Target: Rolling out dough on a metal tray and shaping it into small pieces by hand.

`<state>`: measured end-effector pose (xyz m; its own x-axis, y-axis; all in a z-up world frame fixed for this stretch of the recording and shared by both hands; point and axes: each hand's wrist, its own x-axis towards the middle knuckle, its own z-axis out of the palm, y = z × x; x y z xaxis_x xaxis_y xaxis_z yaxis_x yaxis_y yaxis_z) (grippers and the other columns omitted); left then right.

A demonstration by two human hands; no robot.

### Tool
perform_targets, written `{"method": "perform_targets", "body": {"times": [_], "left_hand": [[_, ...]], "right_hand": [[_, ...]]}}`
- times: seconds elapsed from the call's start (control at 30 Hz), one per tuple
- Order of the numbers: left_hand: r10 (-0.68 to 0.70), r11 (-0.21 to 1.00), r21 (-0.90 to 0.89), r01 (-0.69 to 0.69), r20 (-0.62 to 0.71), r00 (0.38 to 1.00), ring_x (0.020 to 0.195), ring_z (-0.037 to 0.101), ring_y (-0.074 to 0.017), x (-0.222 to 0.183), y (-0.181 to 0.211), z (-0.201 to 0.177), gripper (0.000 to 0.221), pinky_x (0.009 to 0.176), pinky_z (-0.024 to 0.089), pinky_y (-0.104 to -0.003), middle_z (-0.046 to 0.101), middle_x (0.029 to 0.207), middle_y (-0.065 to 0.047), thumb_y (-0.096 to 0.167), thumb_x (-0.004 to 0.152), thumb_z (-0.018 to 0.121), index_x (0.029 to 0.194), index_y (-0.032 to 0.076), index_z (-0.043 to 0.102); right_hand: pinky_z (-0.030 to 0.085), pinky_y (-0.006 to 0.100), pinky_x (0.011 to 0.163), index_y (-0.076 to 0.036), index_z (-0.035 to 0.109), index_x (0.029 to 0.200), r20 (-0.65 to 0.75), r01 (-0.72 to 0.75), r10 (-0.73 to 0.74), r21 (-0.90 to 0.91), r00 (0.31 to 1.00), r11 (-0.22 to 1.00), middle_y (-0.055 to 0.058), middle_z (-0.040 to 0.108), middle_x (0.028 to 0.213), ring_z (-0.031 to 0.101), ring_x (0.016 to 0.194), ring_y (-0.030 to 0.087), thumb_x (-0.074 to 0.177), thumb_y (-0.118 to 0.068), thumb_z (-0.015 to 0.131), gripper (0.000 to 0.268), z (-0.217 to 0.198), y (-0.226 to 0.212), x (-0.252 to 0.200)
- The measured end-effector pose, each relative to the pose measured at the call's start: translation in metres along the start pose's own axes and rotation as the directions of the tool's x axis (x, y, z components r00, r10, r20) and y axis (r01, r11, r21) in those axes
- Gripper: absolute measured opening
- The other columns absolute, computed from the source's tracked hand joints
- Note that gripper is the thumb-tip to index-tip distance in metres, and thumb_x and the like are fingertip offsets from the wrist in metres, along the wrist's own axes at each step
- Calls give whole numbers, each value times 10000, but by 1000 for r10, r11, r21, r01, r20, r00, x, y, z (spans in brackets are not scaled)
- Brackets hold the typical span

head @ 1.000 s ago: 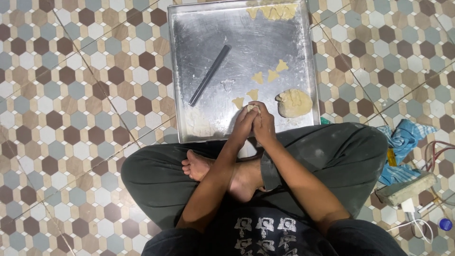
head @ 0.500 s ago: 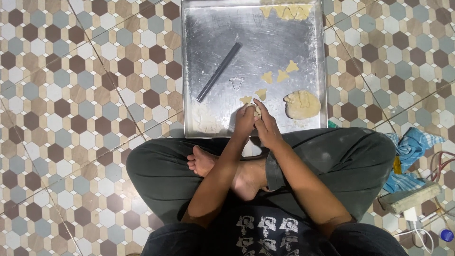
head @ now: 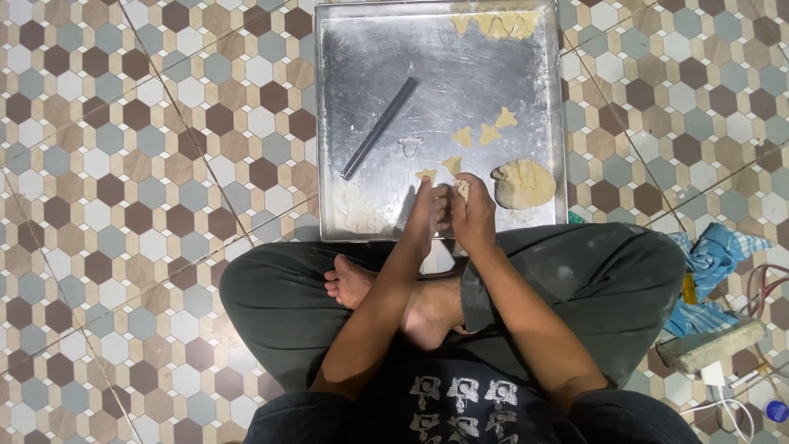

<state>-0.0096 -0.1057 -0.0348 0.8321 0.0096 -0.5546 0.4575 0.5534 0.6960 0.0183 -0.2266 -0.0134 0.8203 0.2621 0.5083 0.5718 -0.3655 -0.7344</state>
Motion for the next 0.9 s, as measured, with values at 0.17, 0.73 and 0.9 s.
{"method": "perform_targets", "body": {"times": [0.17,0.73,0.9], "left_hand": [[10,999,48,-10,2,1000,1526,291,-388,-28,19,22,911,1194,269,-473,302,1663,-170,766,1008,256,1595,73,321],[178,946,-228,-229,-224,958,899,657,-194,-15,15,3,390,827,552,-341,706,1087,-134,436,1019,602,1078,58,679],[10,870,-465,-166,-319,948,495,555,-184,43,-18,-41,391,474,404,-251,610,651,-89,485,883,605,740,121,623]], "right_hand": [[558,483,719,-93,664,1139,65,-153,150,50,987,987,159,693,815,705,779,394,943,-63,557,225,2,1,-3],[47,595,1250,67,229,1595,414,216,-110,-221,904,951,309,320,1623,238,1536,435,994,-33,540,684,10,-33,-8],[134,535,1276,-12,322,1577,225,-139,171,-150,959,979,213,419,1593,321,1520,347,1011,-74,552,614,-6,-51,7]]}}
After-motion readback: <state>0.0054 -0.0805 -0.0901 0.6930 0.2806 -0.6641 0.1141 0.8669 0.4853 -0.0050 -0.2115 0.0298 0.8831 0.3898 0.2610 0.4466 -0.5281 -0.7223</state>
